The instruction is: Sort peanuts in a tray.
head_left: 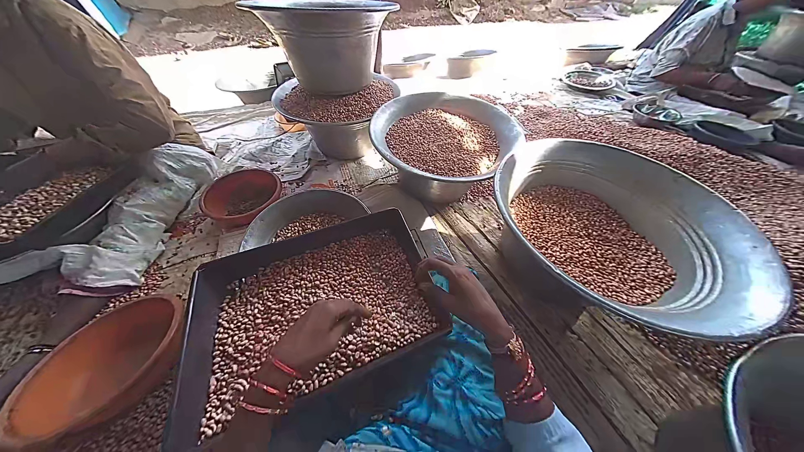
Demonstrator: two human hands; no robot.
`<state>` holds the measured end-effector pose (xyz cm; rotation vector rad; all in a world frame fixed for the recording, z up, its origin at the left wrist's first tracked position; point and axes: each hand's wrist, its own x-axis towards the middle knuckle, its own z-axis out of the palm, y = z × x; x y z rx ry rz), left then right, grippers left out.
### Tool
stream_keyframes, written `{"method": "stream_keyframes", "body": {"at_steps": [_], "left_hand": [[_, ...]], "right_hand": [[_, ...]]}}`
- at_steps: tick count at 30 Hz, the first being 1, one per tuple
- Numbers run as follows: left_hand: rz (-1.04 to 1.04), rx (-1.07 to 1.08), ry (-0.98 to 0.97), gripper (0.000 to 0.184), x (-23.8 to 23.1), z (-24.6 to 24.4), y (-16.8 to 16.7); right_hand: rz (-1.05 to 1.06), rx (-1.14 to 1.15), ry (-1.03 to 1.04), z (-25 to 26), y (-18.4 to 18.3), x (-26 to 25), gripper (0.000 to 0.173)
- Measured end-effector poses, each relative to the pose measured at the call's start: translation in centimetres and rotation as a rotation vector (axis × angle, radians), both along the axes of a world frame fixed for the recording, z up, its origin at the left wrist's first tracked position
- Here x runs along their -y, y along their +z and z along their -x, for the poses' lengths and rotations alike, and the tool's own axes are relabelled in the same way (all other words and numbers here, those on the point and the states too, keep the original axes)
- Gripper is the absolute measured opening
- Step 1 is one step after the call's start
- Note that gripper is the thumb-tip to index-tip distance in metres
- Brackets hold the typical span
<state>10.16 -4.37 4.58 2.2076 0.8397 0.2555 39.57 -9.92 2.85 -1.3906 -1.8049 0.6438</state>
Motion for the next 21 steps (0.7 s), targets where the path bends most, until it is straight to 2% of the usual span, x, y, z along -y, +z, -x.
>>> {"method": "stream_keyframes", "body": {"at_steps": [1,3,6,9,11,14,17,19,21], "left_hand": [[-0.104,-0.079,-0.036,0.034,1.1,-1.4,-0.1],[-0.126,-0.274,-0.15,0.044,3.5,-4.7,0.0],[-0.039,-0.566,-0.255,0.05,5.0,-9.4,-0.9],[-0.025,-0.665,-0.12,0.05,2.3,-11.2,-2.2],[-0.041,-0.687,0.061,0.057,-0.5,-10.6,-2.3],[-0.066,-0.698,0.36,0.055,-3.9,-7.0,-2.1],[-0.094,-0.647,0.584,0.052,-4.4,-2.5,-1.5],[-0.159,-0.541,0.666,0.051,-3.5,0.3,-1.7],[-0.266,-0.395,0.712,0.047,-2.0,2.5,-2.4]], "right_hand": [[0.06,0.005,-0.121,-0.3,-0.6,-0.4,0.03],[0.209,-0.163,-0.187,-0.7,-2.3,-1.3,0.046],[0.396,-0.562,-0.026,-0.1,-5.4,-2.0,0.062],[0.442,-0.669,0.028,0.8,-6.4,-1.8,0.066],[0.437,-0.692,0.042,0.5,-6.7,-1.8,0.063],[0.429,-0.717,0.065,0.1,-6.9,-1.8,0.061],[0.409,-0.725,0.05,0.2,-7.0,-2.2,0.061],[0.38,-0.633,0.001,0.2,-7.1,-3.0,0.061],[0.295,-0.376,-0.137,0.4,-6.4,-3.2,0.057]]}}
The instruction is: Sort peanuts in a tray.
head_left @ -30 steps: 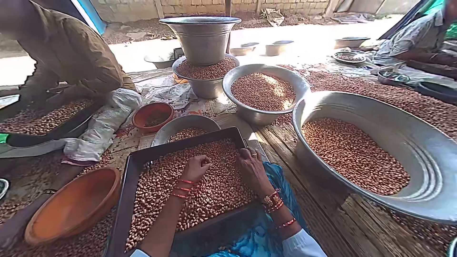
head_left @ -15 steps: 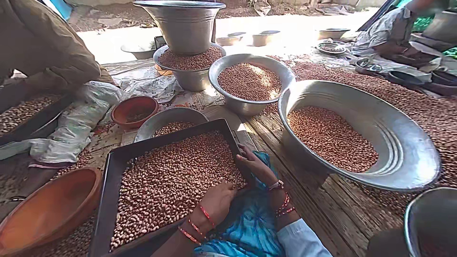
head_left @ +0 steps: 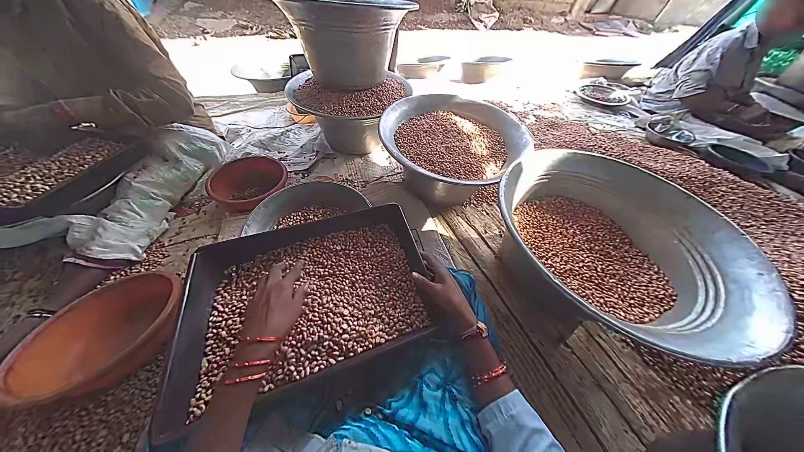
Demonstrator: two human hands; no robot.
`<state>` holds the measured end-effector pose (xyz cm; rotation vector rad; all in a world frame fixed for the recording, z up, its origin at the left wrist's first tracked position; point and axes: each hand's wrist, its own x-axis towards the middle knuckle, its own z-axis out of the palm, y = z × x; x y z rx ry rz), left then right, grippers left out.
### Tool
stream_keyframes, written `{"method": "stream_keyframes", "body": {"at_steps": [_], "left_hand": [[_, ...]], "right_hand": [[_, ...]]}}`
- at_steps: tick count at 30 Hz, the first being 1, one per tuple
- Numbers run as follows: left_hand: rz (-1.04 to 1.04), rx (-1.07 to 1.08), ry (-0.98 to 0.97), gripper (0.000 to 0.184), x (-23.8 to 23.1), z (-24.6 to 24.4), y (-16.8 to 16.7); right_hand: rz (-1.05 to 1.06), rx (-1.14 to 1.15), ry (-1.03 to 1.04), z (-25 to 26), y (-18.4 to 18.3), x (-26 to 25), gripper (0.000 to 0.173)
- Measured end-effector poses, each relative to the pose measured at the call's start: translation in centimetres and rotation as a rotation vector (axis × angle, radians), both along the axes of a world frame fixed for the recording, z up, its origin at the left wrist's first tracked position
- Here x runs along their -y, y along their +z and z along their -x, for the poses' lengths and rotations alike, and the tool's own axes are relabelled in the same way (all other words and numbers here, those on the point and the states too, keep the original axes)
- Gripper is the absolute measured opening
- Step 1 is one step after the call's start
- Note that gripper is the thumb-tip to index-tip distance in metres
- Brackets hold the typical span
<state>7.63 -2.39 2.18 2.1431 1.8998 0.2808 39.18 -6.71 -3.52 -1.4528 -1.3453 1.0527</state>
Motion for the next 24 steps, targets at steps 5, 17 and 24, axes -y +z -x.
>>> {"method": "stream_keyframes", "body": {"at_steps": [5,17,24], "left_hand": [[-0.243,0.167,-0.096,0.031,3.6,2.3,-1.6],[-0.029,0.005,-0.431,0.02,4.0,-7.1,-1.8],[0.091,0.295,-0.337,0.019,2.5,-6.0,-1.6]], "right_hand": [[-0.503,0.764,-0.258,3.3,2.5,1.4,0.013],[0.089,0.983,0.263,6.7,3.0,0.8,0.024],[0.125,0.992,0.275,6.6,2.6,0.8,0.027]]}}
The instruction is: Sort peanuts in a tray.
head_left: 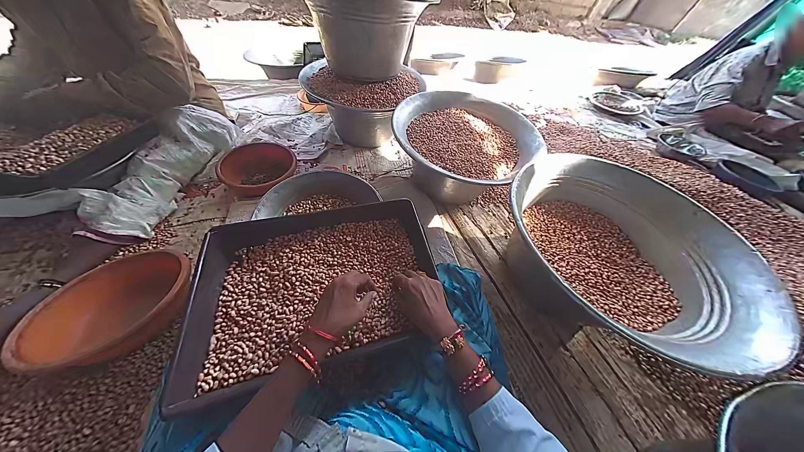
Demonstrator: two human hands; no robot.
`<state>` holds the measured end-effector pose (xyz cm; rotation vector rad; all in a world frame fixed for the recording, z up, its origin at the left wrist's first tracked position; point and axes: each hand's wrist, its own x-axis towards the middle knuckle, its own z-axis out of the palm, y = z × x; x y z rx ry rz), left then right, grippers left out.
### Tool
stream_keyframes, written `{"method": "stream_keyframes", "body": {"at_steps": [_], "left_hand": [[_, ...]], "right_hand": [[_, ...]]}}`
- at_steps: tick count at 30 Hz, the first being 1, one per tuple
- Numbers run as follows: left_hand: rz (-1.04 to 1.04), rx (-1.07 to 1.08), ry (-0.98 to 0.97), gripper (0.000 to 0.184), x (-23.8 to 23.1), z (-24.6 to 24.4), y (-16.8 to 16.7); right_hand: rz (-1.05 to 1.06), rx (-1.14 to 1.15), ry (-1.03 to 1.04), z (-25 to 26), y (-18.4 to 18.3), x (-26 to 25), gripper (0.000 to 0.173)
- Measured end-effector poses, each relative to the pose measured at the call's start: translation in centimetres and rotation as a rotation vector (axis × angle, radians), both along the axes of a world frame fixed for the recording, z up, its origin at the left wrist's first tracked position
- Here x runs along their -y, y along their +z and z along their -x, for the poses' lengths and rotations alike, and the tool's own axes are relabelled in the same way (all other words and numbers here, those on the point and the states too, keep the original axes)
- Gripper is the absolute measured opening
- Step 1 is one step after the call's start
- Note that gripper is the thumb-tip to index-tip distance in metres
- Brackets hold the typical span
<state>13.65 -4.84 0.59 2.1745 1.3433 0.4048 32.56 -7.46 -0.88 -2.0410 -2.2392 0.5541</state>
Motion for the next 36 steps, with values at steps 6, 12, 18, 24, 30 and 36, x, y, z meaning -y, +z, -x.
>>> {"method": "stream_keyframes", "body": {"at_steps": [6,12,18,24,30,36], "left_hand": [[0.038,-0.025,0.099,0.027,-1.8,1.7,1.4],[0.099,-0.401,-0.08,0.033,-2.7,-2.0,0.7],[0.115,-0.511,-0.084,0.032,-2.6,-3.0,0.5],[0.152,0.058,0.118,0.023,-3.3,0.8,0.2],[0.213,-0.017,-0.093,0.025,-1.9,0.6,0.8],[0.186,-0.373,-0.179,0.029,-0.3,-2.4,0.4]], "right_hand": [[-0.262,-0.497,-0.126,-1.2,-0.1,-0.1,0.029],[-0.173,-0.517,-0.083,-2.1,0.9,1.1,0.025],[0.003,-0.27,0.063,0.1,0.4,1.7,0.023],[0.067,-0.191,0.115,0.9,0.0,0.8,0.025],[0.043,-0.393,0.06,-0.4,-0.2,0.5,0.026],[-0.224,-0.745,-0.133,-2.3,0.4,1.2,0.023]]}}
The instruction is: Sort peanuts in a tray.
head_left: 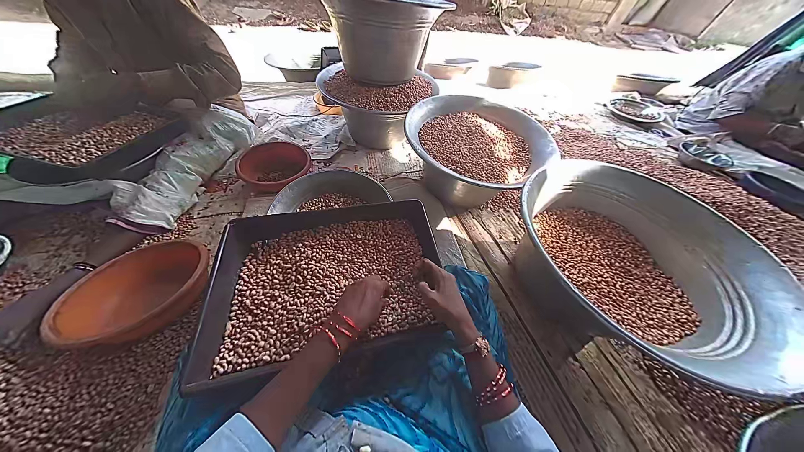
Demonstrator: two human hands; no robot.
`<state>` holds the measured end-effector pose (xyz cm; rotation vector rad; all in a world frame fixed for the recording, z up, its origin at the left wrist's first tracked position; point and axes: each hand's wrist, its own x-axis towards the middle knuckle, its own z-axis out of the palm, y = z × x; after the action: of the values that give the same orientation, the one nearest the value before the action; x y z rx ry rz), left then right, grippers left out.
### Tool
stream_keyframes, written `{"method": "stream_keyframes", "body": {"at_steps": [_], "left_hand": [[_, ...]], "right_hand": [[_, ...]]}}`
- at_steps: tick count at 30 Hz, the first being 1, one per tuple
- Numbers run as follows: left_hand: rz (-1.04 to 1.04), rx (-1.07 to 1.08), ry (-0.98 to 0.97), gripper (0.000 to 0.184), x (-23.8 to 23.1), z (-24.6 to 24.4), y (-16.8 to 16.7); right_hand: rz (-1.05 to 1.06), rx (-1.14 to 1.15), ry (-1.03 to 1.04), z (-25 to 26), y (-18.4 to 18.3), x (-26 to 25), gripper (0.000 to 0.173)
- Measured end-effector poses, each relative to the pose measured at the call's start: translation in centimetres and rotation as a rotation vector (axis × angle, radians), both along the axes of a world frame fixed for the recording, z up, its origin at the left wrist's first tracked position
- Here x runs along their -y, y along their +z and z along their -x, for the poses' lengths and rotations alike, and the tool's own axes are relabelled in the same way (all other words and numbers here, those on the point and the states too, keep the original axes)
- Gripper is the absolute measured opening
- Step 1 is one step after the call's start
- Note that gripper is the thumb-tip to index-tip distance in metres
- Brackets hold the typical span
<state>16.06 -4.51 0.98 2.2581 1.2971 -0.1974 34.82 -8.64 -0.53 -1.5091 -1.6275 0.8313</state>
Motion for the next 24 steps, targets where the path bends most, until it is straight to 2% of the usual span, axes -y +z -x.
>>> {"method": "stream_keyframes", "body": {"at_steps": [3,5,7,9,10,13,17,19,21,22,24], "left_hand": [[-0.023,0.107,-0.005,0.026,-0.7,0.9,0.1],[-0.004,0.356,0.056,0.02,-1.1,2.6,0.3],[0.113,0.657,0.156,0.012,-1.2,4.9,1.0],[0.125,0.851,0.262,0.018,-0.8,6.7,1.4],[0.064,0.813,0.28,0.022,-0.6,7.4,1.5],[-0.086,0.457,0.217,0.018,0.6,7.9,1.7],[-0.062,0.077,0.144,0.024,2.1,5.9,1.4],[-0.066,0.079,0.126,0.021,2.1,5.8,1.0],[-0.065,0.213,0.084,0.017,1.9,6.6,1.0],[-0.016,0.313,0.044,0.014,1.8,7.3,1.3],[0.22,0.565,-0.1,0.01,1.6,9.1,2.2]], "right_hand": [[0.121,0.355,0.125,0.3,0.4,0.2,0.026],[0.208,0.495,0.16,1.1,0.4,0.4,0.026],[0.249,0.571,0.174,1.8,0.4,0.5,0.026],[0.266,0.607,0.191,2.1,0.4,0.4,0.025],[0.276,0.619,0.2,2.2,0.4,0.3,0.024],[0.327,0.646,0.226,2.3,0.6,0.1,0.026],[0.394,0.667,0.237,2.4,0.6,-0.2,0.027],[0.408,0.674,0.241,2.4,0.4,-0.3,0.028],[0.405,0.664,0.245,2.3,0.2,-0.2,0.029],[0.398,0.648,0.252,2.2,0.3,-0.1,0.029],[0.317,0.552,0.33,1.7,1.5,0.6,0.025]]}}
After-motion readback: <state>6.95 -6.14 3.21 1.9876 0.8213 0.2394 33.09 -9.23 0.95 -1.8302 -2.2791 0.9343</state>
